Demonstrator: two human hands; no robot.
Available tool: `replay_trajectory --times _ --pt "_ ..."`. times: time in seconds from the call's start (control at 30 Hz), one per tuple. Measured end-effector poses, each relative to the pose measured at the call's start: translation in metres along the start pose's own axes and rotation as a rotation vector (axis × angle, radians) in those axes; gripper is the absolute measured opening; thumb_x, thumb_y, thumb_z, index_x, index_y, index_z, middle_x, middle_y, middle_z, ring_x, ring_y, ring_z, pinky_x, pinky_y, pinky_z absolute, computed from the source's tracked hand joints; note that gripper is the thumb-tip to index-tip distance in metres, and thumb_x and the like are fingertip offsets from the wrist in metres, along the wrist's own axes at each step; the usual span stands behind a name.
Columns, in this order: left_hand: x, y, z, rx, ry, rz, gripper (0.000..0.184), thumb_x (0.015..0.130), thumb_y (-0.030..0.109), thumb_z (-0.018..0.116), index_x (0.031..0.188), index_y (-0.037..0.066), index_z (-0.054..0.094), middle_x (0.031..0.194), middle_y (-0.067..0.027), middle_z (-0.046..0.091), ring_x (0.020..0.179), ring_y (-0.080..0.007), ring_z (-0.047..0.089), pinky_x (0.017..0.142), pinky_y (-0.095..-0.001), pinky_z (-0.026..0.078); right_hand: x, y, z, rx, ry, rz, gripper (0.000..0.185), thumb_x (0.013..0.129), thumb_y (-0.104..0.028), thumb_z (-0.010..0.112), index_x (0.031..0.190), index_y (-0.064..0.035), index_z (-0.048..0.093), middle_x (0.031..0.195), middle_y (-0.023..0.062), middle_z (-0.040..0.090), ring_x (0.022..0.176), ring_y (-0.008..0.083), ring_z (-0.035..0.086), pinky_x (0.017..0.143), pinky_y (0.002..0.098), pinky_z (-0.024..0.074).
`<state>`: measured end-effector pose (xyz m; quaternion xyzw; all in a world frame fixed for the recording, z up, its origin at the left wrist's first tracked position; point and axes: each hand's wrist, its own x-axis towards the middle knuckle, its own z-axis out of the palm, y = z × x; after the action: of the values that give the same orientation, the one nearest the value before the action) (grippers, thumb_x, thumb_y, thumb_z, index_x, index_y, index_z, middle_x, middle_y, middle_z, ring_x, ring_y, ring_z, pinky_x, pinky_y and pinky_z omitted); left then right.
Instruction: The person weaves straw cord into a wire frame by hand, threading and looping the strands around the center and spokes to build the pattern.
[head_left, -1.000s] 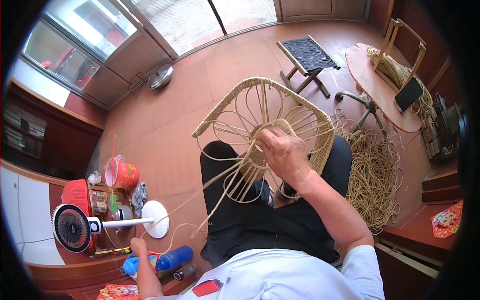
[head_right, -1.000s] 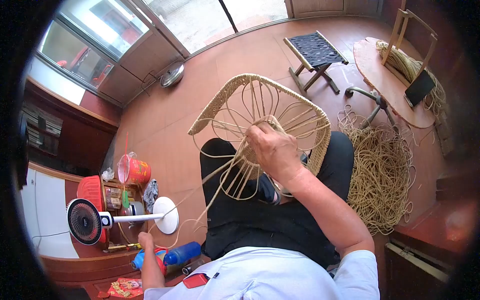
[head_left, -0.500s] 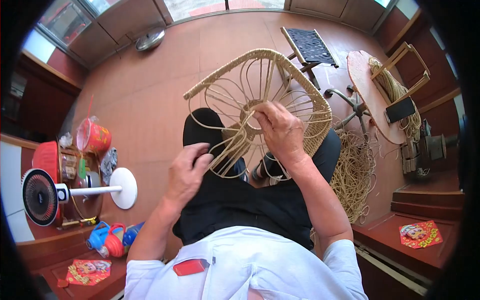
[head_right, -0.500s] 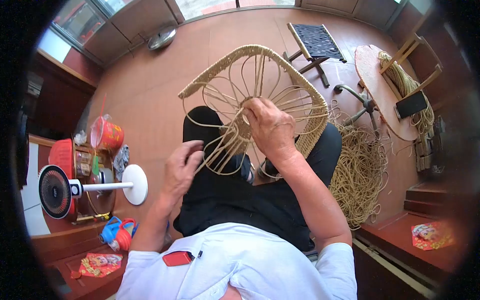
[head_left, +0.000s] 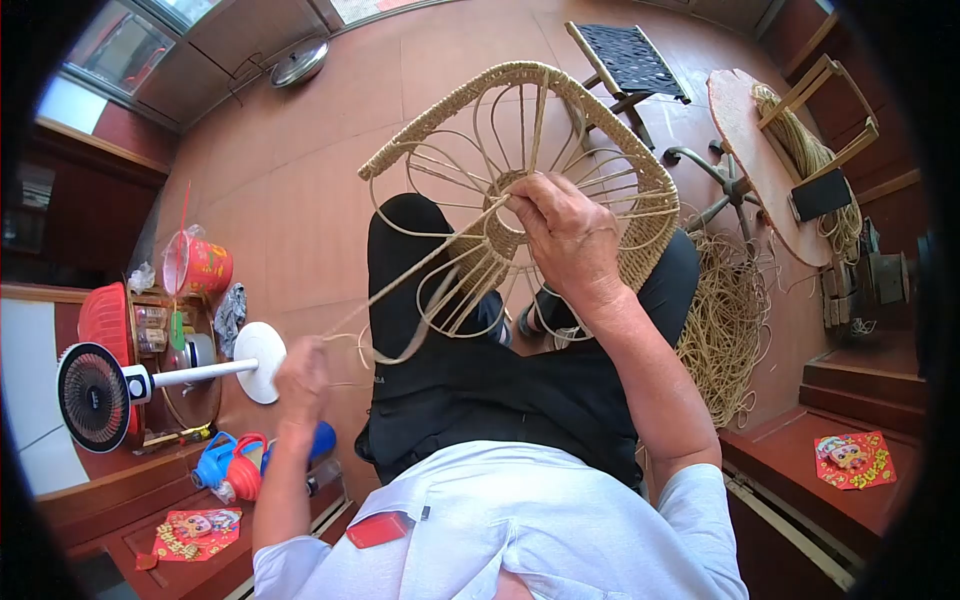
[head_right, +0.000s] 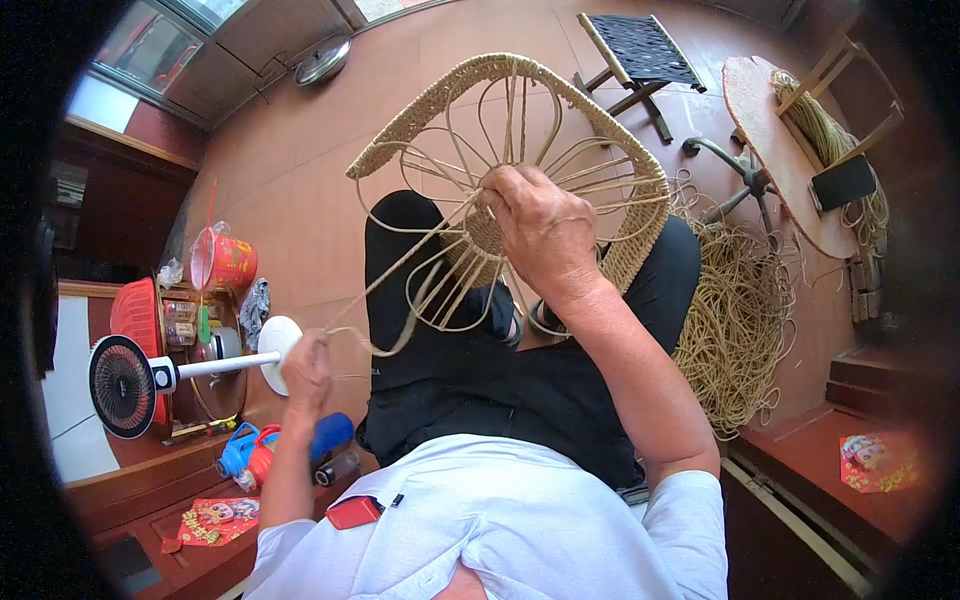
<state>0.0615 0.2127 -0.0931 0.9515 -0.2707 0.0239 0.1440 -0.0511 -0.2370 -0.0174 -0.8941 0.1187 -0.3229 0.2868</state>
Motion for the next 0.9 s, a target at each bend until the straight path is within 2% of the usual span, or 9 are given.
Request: replay_trajectory --times 0.1,0.17,0.3,0.43,0.6,0.63,0.7,0.83,0.9 --pt "0.028 -0.037 -0.035 0.566 -0.231 -0.134 0.029 0.095 0.011 0.079 0.124 0.006 0.076 0.117 -0.0215 0.077 0.115 -0.0422 0.072 0.1 -0.0558 0.056 0.001 0.001 0.001 -0.01 0.001 0.003 0.009 0.105 -0.022 0.077 0.109 -0.0134 0.076 0.102 0.0075 0.078 0.089 0.0331 0.08 0.075 0.0449 0.0633" --pt "0.049 0.01 -0.056 0.208 -0.065 0.137 0.043 0.095 0.016 0.082 0.136 0.005 0.074 0.129 -0.0199 0.075 0.128 -0.0416 0.067 0.111 -0.0547 0.052 0.001 0.001 0.002 -0.017 -0.003 -0.012 0.01 0.105 -0.022 0.077 0.109 -0.0134 0.076 0.102 0.0075 0.078 0.09 0.0331 0.08 0.075 0.0448 0.0634" --pt "0.088 0.188 -0.064 -0.478 -0.06 0.262 0.057 0.098 0.017 0.081 0.151 0.004 0.067 0.136 -0.0217 0.073 0.129 -0.0379 0.07 0.117 -0.0475 0.052 0.001 -0.002 0.001 -0.01 0.0 -0.006 0.01 0.106 -0.023 0.076 0.109 -0.0133 0.076 0.102 0.0076 0.078 0.09 0.0337 0.08 0.076 0.0452 0.0634" --pt "0.113 0.247 -0.018 -0.529 0.077 0.377 0.046 0.1 0.012 0.079 0.144 0.003 0.068 0.126 -0.0191 0.075 0.113 -0.0333 0.075 0.102 -0.0462 0.058 0.0 -0.003 0.0 -0.017 -0.003 0.009 0.011 0.106 -0.022 0.076 0.109 -0.0123 0.076 0.103 0.0084 0.079 0.092 0.0352 0.079 0.076 0.0461 0.063" --pt "0.146 0.258 -0.007 -0.612 0.23 0.41 0.028 0.101 0.005 0.076 0.129 0.002 0.074 0.108 -0.0156 0.072 0.088 -0.0271 0.073 0.08 -0.0399 0.06 0.001 -0.002 -0.001 0.01 -0.011 0.015 0.01 0.106 -0.02 0.076 0.11 -0.0109 0.076 0.104 0.0099 0.079 0.093 0.0369 0.079 0.077 0.0464 0.0628" --pt "0.149 0.259 -0.005 -0.611 0.233 0.41 0.028 0.101 0.005 0.076 0.129 0.002 0.074 0.108 -0.0156 0.072 0.088 -0.0271 0.073 0.08 -0.0399 0.06 0.001 -0.001 -0.001 0.021 -0.011 0.013 0.01 0.106 -0.019 0.076 0.11 -0.0105 0.076 0.104 0.0105 0.079 0.094 0.0373 0.079 0.077 0.0464 0.0628" --pt "0.156 0.26 0.0 -0.594 0.179 0.424 0.02 0.103 0.007 0.073 0.123 0.004 0.074 0.108 -0.0167 0.071 0.102 -0.0393 0.073 0.09 -0.0494 0.059 0.001 -0.001 -0.001 0.024 -0.013 0.013 0.01 0.105 -0.019 0.076 0.11 -0.0105 0.076 0.104 0.0109 0.079 0.094 0.0376 0.079 0.078 0.0466 0.0628" --pt "0.165 0.261 0.008 -0.557 0.212 0.465 0.008 0.103 0.008 0.075 0.11 0.005 0.073 0.102 -0.0134 0.071 0.095 -0.0368 0.074 0.084 -0.0481 0.061 0.001 -0.002 -0.002 0.028 -0.02 0.023 0.009 0.106 -0.018 0.075 0.11 -0.0105 0.076 0.105 0.0119 0.079 0.094 0.0381 0.079 0.078 0.047 0.0628" --pt "0.167 0.26 0.009 -0.541 0.249 0.492 0.013 0.099 0.003 0.076 0.111 0.004 0.074 0.102 -0.0146 0.075 0.094 -0.0368 0.076 0.083 -0.0463 0.061 0.001 -0.001 -0.002 0.031 -0.003 -0.003 0.008 0.106 -0.017 0.074 0.111 -0.011 0.076 0.104 0.0118 0.078 0.093 0.038 0.079 0.078 0.047 0.0627"
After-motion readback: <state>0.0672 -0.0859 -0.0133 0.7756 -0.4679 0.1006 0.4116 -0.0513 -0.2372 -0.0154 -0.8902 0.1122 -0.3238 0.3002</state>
